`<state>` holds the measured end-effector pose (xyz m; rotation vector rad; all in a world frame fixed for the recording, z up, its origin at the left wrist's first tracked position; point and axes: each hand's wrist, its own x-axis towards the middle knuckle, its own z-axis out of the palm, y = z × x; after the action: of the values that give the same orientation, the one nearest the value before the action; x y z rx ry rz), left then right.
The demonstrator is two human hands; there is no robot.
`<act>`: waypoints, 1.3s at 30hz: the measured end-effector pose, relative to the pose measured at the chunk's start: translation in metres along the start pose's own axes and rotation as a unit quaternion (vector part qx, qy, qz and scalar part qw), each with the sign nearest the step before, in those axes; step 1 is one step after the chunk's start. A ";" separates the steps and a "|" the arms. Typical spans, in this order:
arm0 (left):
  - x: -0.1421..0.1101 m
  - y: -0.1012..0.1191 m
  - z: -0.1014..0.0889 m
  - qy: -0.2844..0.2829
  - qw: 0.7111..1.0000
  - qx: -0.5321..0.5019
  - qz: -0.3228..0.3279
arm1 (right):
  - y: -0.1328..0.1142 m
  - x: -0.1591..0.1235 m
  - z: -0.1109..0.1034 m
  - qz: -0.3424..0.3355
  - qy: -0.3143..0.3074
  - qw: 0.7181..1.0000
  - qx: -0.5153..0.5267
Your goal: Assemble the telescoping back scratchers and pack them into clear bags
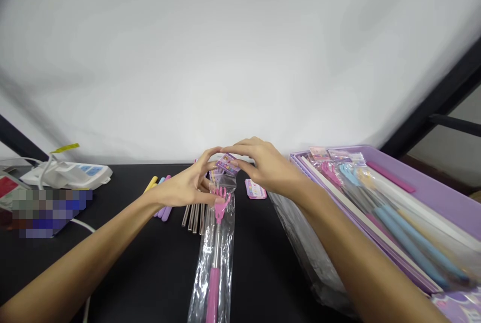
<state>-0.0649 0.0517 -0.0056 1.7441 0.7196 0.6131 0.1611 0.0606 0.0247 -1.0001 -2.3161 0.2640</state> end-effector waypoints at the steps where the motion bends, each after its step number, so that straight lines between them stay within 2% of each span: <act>1: 0.000 0.000 0.000 0.003 1.000 -0.006 -0.002 | 0.000 0.000 0.001 0.002 0.003 1.000 -0.010; 6: 0.001 0.000 -0.002 -0.003 1.000 -0.017 -0.017 | -0.001 0.000 0.002 0.019 0.027 0.999 -0.007; 12: 0.002 -0.001 -0.001 -0.012 0.999 -0.020 -0.036 | -0.003 0.001 -0.001 0.053 -0.039 0.998 0.025; 17: 0.002 -0.002 -0.003 0.008 0.999 0.009 -0.029 | -0.003 0.001 0.001 0.079 -0.028 0.993 0.078; 23: 0.001 -0.001 -0.003 0.009 1.000 0.002 -0.027 | -0.004 -0.001 -0.001 0.144 -0.032 0.972 0.181; 28: 0.001 0.002 0.000 -0.006 1.000 -0.002 -0.026 | -0.003 0.001 0.002 0.173 -0.024 0.950 0.258; 30: 0.001 0.003 0.000 -0.011 1.000 -0.009 -0.027 | -0.002 0.000 0.002 0.167 -0.020 0.949 0.266; 35: 0.000 0.004 -0.003 0.021 1.000 -0.008 -0.008 | -0.005 -0.003 -0.004 0.078 -0.042 0.979 0.186; 37: 0.000 0.005 -0.004 0.033 0.999 -0.010 -0.005 | -0.007 -0.004 -0.005 0.075 -0.067 0.979 0.175; 39: -0.001 0.006 -0.004 0.035 0.999 -0.021 -0.005 | -0.007 -0.004 -0.003 0.094 -0.062 0.978 0.178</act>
<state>-0.0674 0.0528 0.0015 1.6864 0.7568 0.6804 0.1615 0.0529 0.0282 -1.0391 -2.1758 0.8087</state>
